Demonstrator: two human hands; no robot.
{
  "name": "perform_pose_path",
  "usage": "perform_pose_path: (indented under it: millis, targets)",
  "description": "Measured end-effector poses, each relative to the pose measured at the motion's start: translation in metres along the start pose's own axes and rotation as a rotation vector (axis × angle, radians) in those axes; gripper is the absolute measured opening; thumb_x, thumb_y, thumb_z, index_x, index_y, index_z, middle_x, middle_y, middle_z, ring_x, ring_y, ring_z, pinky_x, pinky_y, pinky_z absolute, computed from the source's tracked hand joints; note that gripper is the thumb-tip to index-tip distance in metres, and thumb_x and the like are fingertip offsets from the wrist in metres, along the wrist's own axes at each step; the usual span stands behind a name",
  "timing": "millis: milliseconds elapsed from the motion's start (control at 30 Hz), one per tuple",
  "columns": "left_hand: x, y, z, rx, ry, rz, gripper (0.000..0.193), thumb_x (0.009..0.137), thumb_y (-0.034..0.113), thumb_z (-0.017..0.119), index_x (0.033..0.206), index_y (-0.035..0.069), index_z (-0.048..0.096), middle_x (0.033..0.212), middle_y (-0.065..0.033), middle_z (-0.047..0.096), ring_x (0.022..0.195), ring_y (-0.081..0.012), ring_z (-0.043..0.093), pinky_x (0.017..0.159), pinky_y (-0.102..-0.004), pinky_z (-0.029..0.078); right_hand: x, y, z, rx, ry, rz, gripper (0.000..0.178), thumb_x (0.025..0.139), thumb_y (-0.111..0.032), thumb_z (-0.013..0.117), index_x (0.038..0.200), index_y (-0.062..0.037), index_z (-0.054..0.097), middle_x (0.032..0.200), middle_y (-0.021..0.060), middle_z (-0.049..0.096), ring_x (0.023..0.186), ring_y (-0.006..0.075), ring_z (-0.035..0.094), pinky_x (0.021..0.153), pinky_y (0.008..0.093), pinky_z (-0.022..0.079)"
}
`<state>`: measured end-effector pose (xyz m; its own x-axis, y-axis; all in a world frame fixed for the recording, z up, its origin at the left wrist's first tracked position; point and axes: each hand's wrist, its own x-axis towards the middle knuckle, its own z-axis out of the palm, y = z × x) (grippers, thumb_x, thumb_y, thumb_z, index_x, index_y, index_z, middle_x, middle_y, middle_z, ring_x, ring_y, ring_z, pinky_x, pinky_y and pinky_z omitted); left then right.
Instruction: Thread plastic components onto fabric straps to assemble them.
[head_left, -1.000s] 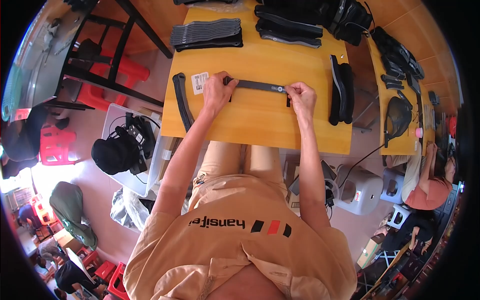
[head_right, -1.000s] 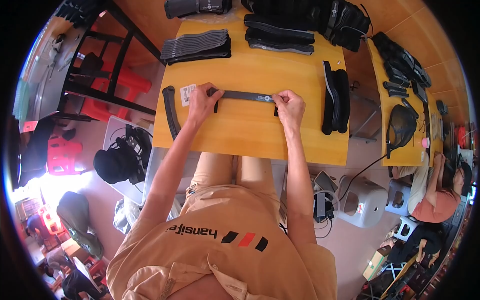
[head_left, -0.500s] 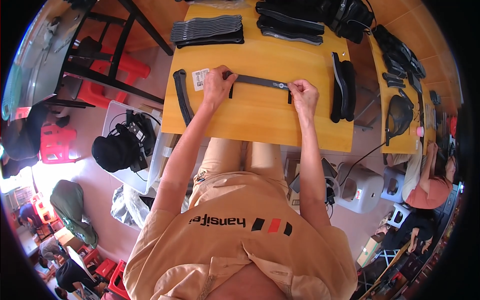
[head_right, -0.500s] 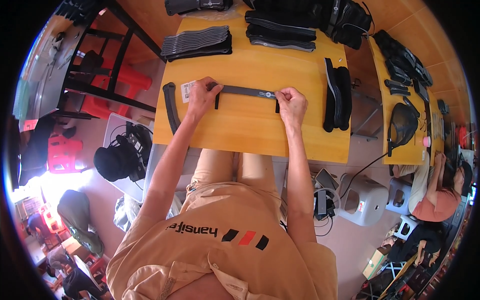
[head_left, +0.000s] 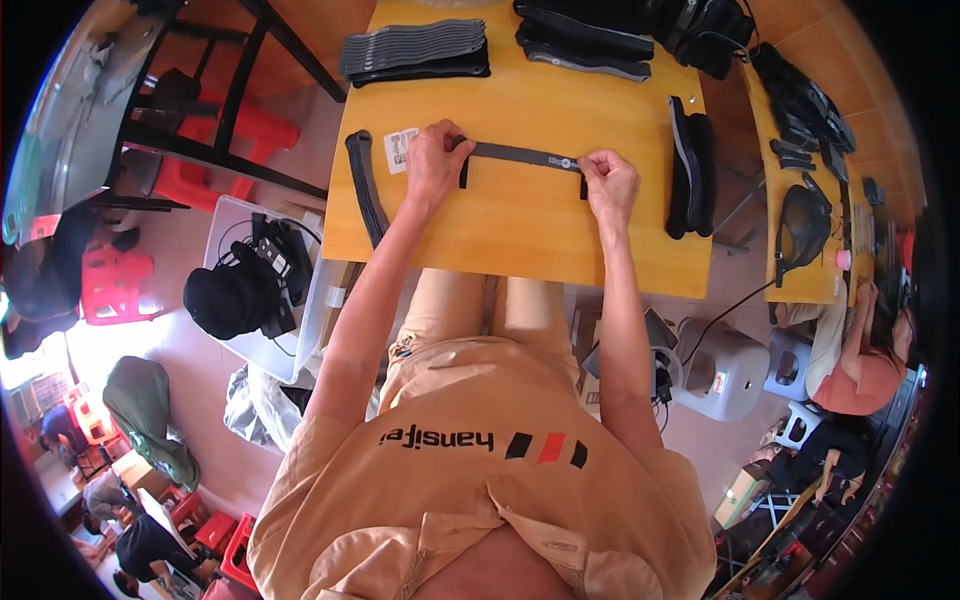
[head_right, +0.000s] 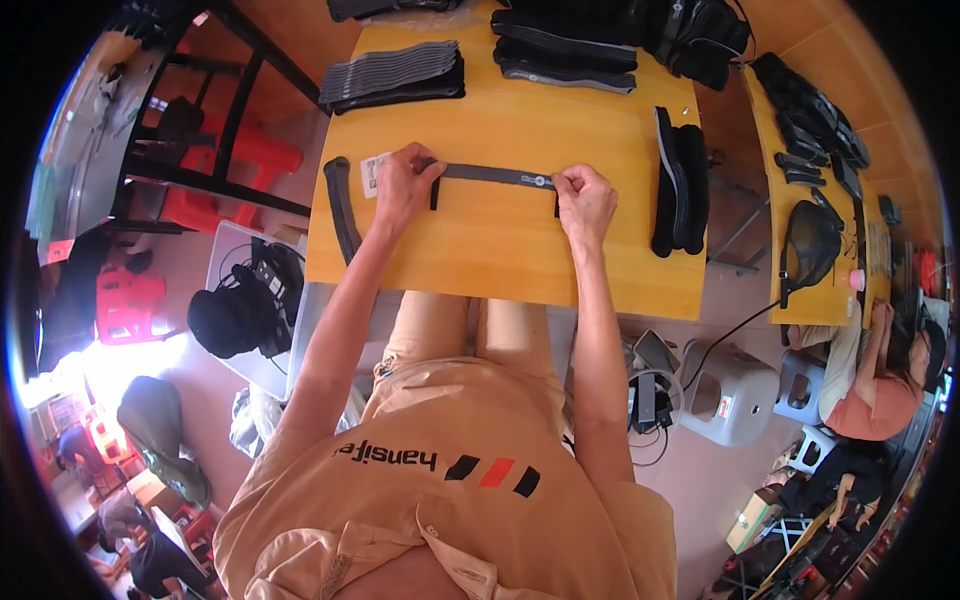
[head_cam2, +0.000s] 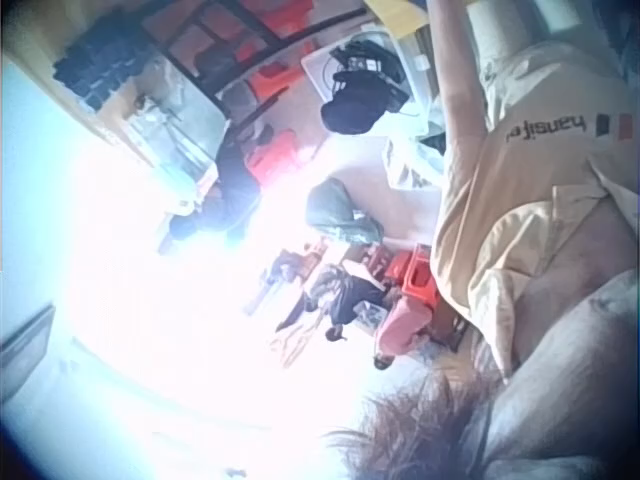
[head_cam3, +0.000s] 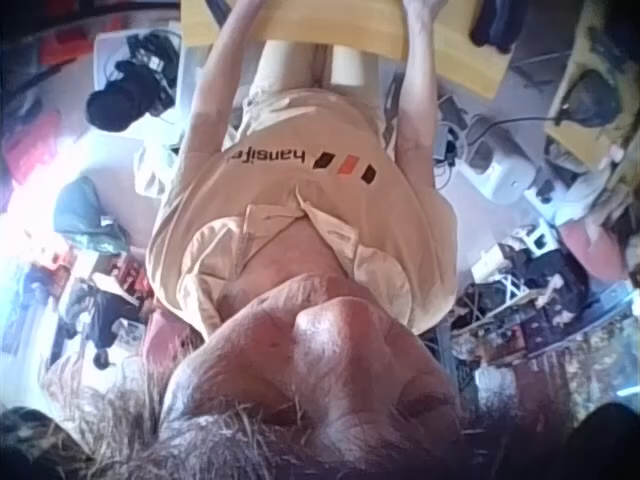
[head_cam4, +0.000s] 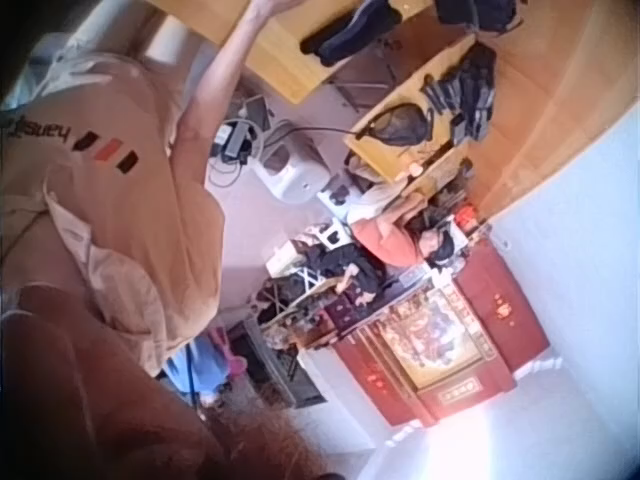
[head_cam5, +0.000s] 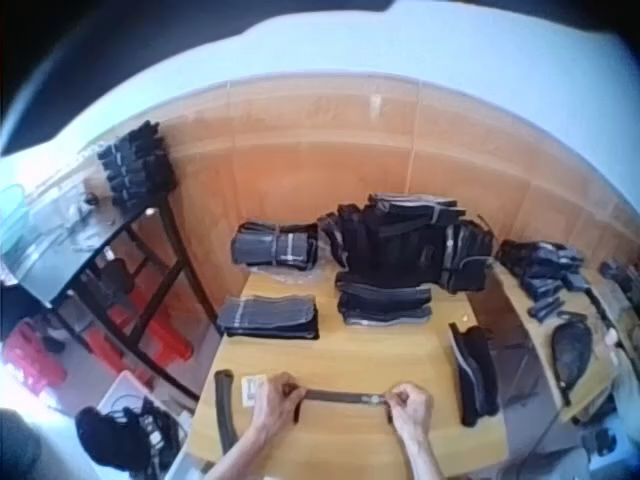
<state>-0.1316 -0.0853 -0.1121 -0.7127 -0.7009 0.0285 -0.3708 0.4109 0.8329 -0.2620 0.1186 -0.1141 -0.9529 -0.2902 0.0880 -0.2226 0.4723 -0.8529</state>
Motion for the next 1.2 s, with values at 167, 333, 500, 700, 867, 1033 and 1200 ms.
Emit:
perform_pose_path:
  millis: [167, 333, 500, 700, 867, 1033, 1200]
  targets:
    - [0.000, 0.003, -0.002, -0.016, 0.015, 0.028, 0.019, 0.070, 0.012, 0.072, 0.081, -0.001, 0.063, 0.066, -0.0130, 0.063, 0.062, -0.0243, 0.061, 0.061, -0.0329, 0.048, 0.001, 0.001, -0.001, -0.035, 0.002, -0.014, 0.010, 0.074, -0.009, 0.069, 0.070, -0.0015, 0.063, 0.054, 0.0053, 0.058, 0.048, 0.0129, 0.052, 0.052, 0.0288, 0.043]
    - [-0.002, 0.004, -0.003, 0.014, 0.007, 0.023, 0.021, 0.069, 0.010, 0.074, 0.082, 0.000, 0.062, 0.065, -0.0109, 0.061, 0.062, -0.0236, 0.059, 0.061, -0.0333, 0.048, -0.002, -0.004, -0.002, -0.035, -0.020, -0.016, 0.011, 0.074, -0.009, 0.069, 0.071, -0.0018, 0.062, 0.053, 0.0049, 0.056, 0.048, 0.0127, 0.051, 0.051, 0.0288, 0.041]
    - [0.001, -0.009, 0.001, -0.027, 0.054, 0.041, 0.024, 0.067, 0.007, 0.075, 0.084, 0.001, 0.059, 0.066, -0.0091, 0.057, 0.064, -0.0232, 0.058, 0.062, -0.0344, 0.047, 0.000, 0.002, -0.002, -0.018, -0.018, -0.071, 0.012, 0.073, -0.009, 0.070, 0.074, -0.0019, 0.060, 0.053, 0.0031, 0.054, 0.049, 0.0120, 0.049, 0.050, 0.0282, 0.041]
    - [-0.001, 0.000, -0.006, -0.166, -0.035, -0.038, 0.022, 0.069, 0.001, 0.071, 0.085, 0.000, 0.056, 0.066, -0.0096, 0.056, 0.056, -0.0219, 0.057, 0.055, -0.0338, 0.047, -0.003, -0.010, -0.011, -0.125, -0.058, -0.072, 0.012, 0.077, -0.009, 0.067, 0.074, -0.0016, 0.058, 0.053, 0.0046, 0.052, 0.048, 0.0140, 0.048, 0.052, 0.0297, 0.041]
    - [-0.003, -0.006, -0.006, -0.182, -0.017, -0.046, 0.021, 0.072, -0.003, 0.067, 0.087, 0.000, 0.053, 0.065, -0.0100, 0.056, 0.049, -0.0204, 0.058, 0.047, -0.0326, 0.046, -0.013, -0.010, 0.000, -0.441, 0.041, -0.287, 0.008, 0.084, -0.012, 0.057, 0.079, -0.0063, 0.055, 0.066, 0.0116, 0.061, 0.061, 0.0309, 0.059, 0.056, 0.0408, 0.045]
    - [-0.004, -0.011, -0.003, -0.162, -0.020, -0.007, 0.020, 0.077, -0.001, 0.065, 0.091, -0.001, 0.051, 0.071, -0.0087, 0.056, 0.049, -0.0149, 0.056, 0.042, -0.0289, 0.044, -0.023, -0.010, 0.002, -0.515, 0.088, -0.362, 0.006, 0.085, -0.013, 0.055, 0.082, -0.0083, 0.054, 0.079, 0.0130, 0.062, 0.072, 0.0370, 0.060, 0.059, 0.0467, 0.046]
    - [0.002, -0.024, 0.002, -0.093, 0.035, 0.067, 0.024, 0.070, 0.003, 0.067, 0.090, 0.000, 0.052, 0.078, -0.0153, 0.059, 0.077, -0.0312, 0.059, 0.069, -0.0371, 0.048, -0.015, 0.005, -0.006, -0.437, 0.095, -0.441, 0.006, 0.085, -0.013, 0.055, 0.085, -0.0075, 0.057, 0.081, 0.0152, 0.061, 0.074, 0.0373, 0.060, 0.060, 0.0465, 0.046]
